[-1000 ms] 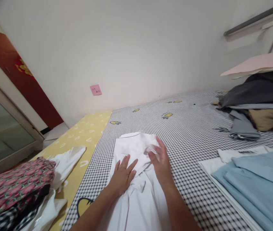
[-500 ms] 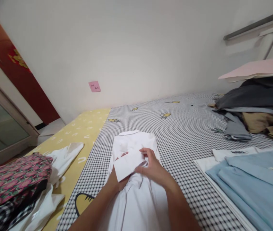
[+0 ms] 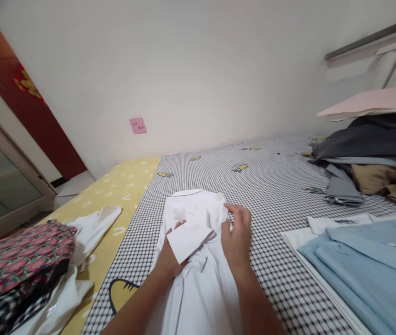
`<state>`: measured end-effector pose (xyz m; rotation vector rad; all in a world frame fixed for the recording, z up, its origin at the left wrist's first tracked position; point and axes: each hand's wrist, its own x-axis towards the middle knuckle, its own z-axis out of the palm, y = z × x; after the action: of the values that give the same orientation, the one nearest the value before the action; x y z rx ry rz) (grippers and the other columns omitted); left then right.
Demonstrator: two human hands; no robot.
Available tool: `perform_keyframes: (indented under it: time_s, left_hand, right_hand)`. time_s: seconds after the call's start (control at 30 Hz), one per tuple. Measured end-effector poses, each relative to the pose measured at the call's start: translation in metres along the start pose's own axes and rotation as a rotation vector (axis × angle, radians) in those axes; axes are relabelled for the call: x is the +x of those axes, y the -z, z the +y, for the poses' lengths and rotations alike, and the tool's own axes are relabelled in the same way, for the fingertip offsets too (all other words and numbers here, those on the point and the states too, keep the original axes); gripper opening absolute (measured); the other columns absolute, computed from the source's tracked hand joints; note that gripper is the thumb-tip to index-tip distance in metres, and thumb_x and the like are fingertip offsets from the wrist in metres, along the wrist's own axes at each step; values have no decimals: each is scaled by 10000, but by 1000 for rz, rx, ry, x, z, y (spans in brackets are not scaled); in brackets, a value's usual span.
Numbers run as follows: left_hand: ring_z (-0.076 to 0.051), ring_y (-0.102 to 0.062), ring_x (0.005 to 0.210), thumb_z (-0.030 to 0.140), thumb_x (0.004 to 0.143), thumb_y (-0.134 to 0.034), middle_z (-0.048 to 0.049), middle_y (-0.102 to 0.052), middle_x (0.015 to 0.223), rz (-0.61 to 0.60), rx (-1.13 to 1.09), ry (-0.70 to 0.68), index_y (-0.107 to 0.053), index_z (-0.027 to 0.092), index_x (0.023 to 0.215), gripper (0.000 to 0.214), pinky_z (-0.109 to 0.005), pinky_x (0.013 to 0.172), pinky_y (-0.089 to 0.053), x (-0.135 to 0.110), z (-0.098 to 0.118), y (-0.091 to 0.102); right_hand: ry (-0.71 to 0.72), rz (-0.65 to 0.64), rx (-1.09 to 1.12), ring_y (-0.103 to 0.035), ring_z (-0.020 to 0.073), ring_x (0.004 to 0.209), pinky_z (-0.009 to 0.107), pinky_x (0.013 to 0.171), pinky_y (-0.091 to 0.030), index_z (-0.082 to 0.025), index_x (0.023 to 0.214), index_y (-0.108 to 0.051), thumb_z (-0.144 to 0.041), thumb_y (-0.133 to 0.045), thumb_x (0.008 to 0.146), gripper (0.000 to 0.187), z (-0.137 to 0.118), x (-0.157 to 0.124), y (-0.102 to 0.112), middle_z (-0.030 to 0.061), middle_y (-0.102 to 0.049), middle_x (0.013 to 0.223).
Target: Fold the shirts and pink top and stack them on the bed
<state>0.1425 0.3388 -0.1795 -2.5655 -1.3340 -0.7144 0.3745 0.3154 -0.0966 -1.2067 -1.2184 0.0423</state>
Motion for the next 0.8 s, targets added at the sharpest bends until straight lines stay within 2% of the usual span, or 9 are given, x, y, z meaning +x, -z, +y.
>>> perform_keyframes:
  time_s: [0.07, 0.13, 0.23, 0.3, 0.37, 0.43, 0.57, 0.7, 0.8]
  left_hand:
    - [-348, -249, 1523, 423, 853, -589, -33, -294, 1660, -29, 29, 8, -405, 371, 1516, 690, -573, 1218, -196, -1, 1, 0]
    - [-367, -242, 1524, 414, 835, -618, -73, -247, 1671, -53, 42, 17, -389, 341, 1529, 735, -596, 1202, -223, -1, 3, 0]
    - [-350, -263, 1520, 370, 876, -590, -112, -297, 1647, -57, 57, 54, -346, 300, 1552, 722, -589, 1196, -260, 0, 8, -1]
    - [-329, -289, 1513, 314, 918, -537, -108, -369, 1614, -27, 62, 81, -333, 308, 1555, 668, -585, 1203, -261, 2, 12, -1]
    - [-325, -313, 1503, 273, 926, -518, -106, -404, 1593, -16, 60, 108, -344, 314, 1548, 647, -594, 1210, -252, 5, 16, 1]
    - [-329, -332, 1494, 261, 921, -519, -113, -419, 1581, -64, 51, 161, -373, 294, 1538, 634, -600, 1214, -253, 8, 23, 8]
    - [-311, -325, 1499, 267, 961, -431, -119, -417, 1584, -229, 54, 333, -495, 239, 1473, 517, -598, 1207, -283, -2, 42, 40]
    - [-326, -403, 1456, 173, 923, -441, -130, -439, 1573, -325, 91, 347, -576, 272, 1387, 494, -657, 1136, -359, -42, 58, 93]
    - [-305, -466, 1417, 104, 890, -444, -138, -514, 1522, -220, 113, 267, -646, 269, 1283, 471, -604, 1093, -438, -93, 66, 132]
  right_hand:
    - [225, -158, -18, -488, 281, 1320, 520, 1085, -421, -246, 1332, -581, -277, -447, 951, 405, -12, -8, -8, 126, -522, 1390]
    - [324, -427, -125, -302, 310, 1482, 597, 1181, -283, -311, 1470, -478, -366, -421, 1004, 473, -17, -17, -18, 90, -407, 1572]
    - [203, -808, -394, -155, 394, 1532, 735, 1168, -159, -373, 1507, -442, -482, -417, 1001, 519, -5, -29, -32, 32, -320, 1647]
    - [93, -928, -530, -147, 414, 1529, 768, 1155, -119, -383, 1515, -429, -525, -406, 996, 539, 8, -35, -38, 8, -310, 1646]
    - [61, -940, -595, -127, 392, 1537, 743, 1175, -91, -380, 1543, -371, -544, -368, 1006, 561, 18, -40, -41, -17, -271, 1655]
    - [77, -910, -617, -116, 371, 1543, 717, 1189, -91, -386, 1551, -343, -549, -337, 1017, 559, 20, -43, -41, -33, -250, 1660]
    - [88, -923, -636, -121, 356, 1544, 697, 1193, -108, -403, 1548, -341, -535, -360, 1018, 546, 10, -40, -39, -28, -246, 1663]
    - [26, -977, -695, -225, 411, 1508, 741, 1136, -200, -377, 1525, -403, -449, -474, 988, 547, -18, -28, -38, 51, -304, 1644]
    - [19, -939, -729, -194, 396, 1520, 713, 1161, -161, -340, 1581, -278, -339, -518, 964, 662, -49, -34, -22, 91, -178, 1682]
